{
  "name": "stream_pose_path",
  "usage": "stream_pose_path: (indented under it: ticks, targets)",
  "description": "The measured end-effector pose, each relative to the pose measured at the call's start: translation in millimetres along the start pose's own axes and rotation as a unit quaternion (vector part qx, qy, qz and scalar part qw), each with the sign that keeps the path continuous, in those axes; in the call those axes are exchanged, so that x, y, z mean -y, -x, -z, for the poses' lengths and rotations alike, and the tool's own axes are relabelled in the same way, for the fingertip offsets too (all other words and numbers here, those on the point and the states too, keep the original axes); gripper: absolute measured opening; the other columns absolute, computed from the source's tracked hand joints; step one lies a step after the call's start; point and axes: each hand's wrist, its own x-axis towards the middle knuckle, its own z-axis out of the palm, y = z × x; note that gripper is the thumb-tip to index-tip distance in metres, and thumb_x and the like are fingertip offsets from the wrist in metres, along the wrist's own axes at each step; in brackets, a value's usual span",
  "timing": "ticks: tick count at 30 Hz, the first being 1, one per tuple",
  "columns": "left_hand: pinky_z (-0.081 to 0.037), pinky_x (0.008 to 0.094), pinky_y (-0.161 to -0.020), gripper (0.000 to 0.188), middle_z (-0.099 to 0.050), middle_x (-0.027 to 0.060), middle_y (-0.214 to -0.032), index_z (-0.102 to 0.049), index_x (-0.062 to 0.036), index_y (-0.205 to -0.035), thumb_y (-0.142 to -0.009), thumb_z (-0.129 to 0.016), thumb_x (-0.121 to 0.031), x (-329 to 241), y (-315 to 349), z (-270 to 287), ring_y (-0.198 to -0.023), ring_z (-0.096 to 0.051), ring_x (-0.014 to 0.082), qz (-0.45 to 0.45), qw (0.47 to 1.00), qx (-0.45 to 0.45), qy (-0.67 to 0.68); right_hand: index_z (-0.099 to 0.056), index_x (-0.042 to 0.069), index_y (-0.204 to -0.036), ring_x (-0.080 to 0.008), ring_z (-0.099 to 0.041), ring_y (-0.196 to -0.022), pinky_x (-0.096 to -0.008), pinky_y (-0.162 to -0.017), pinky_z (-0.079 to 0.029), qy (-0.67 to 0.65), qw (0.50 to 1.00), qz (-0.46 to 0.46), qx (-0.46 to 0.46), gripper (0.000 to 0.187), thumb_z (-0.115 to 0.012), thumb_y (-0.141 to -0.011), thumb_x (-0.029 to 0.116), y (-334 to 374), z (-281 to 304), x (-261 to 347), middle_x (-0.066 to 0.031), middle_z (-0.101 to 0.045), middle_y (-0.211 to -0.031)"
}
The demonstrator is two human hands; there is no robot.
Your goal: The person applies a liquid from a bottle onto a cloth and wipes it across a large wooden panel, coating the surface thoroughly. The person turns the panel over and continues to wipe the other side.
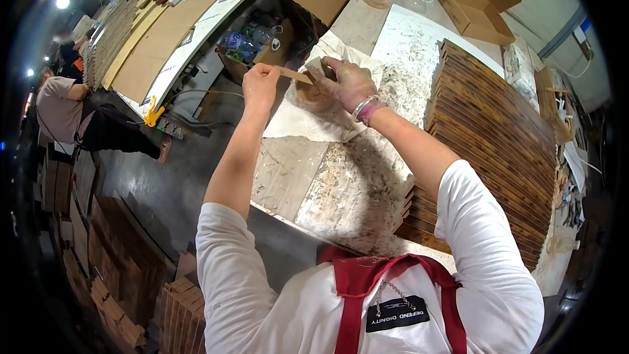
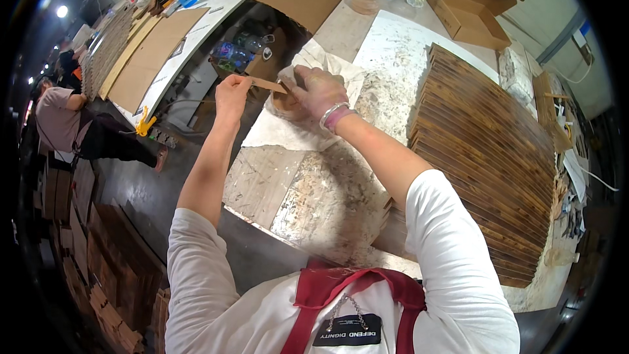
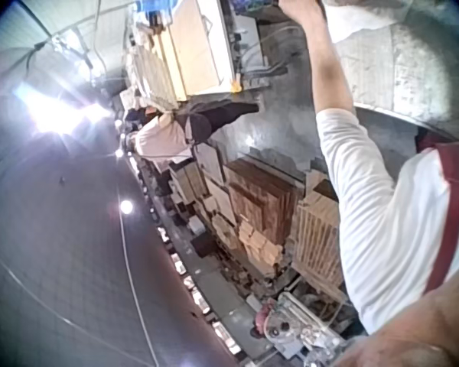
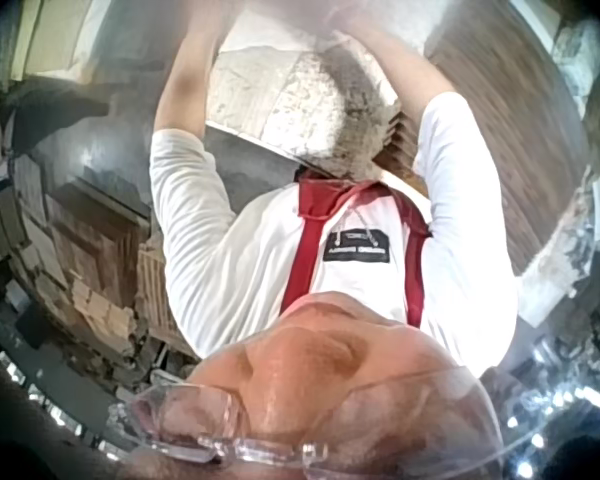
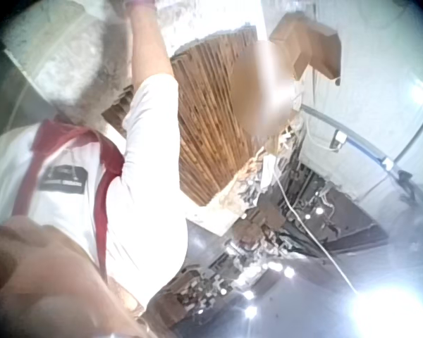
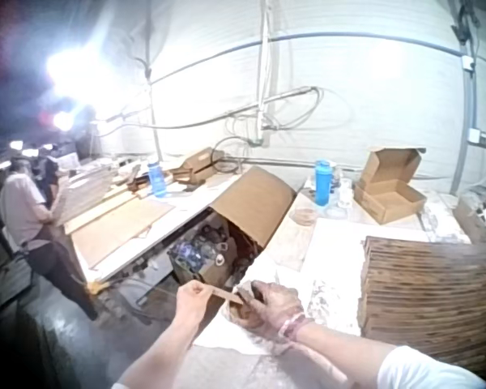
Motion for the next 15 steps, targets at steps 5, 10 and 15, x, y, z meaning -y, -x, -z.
stream_pose_path:
  ticks: [5, 10, 15]
  targets:
    - [-0.043, 0.0268, -0.061, 0.020, -0.064, 0.0042, -0.070, -0.068, 0.0015, -0.084, -0.084, -0.068, -0.019, -5.8, 2.1, -8.8, -0.064, -0.055, 0.0096, -0.035, 0.999, 0.012, 0.028, -0.064, 0.010, -0.103, -0.0342, -0.063, -0.092, -0.0423, -0.082, -0.049, 0.027, 0.999, 0.021, 0.013, 0.030, -0.058, -0.091, 0.037, 0.4, -7.0, -0.4, -0.0152, -0.067, -0.095]
    - [-0.042, 0.0262, -0.058, 0.019, -0.061, 0.0006, -0.065, -0.066, 0.0025, -0.083, -0.087, -0.068, -0.016, -6.4, 0.0, 1.7, -0.060, -0.052, 0.0077, -0.012, 0.998, -0.012, 0.061, -0.064, 0.004, -0.111, -0.0273, -0.065, -0.087, -0.0363, -0.078, -0.051, -0.179, 0.968, -0.155, 0.082, 0.035, -0.064, -0.087, 0.031, -1.4, -6.0, -25.8, -0.0152, -0.067, -0.098]
    - [-0.036, 0.0229, -0.051, 0.014, -0.056, -0.0015, -0.072, -0.064, -0.0019, -0.087, -0.090, -0.065, -0.015, 4.1, 6.4, 0.6, -0.060, -0.049, 0.0061, 0.078, 0.978, -0.021, 0.191, -0.060, 0.006, -0.108, -0.0211, -0.064, -0.073, -0.0346, -0.063, -0.054, -0.547, 0.740, -0.366, 0.140, 0.026, -0.056, -0.096, 0.029, 6.2, 3.0, -26.4, -0.0098, -0.066, -0.088]
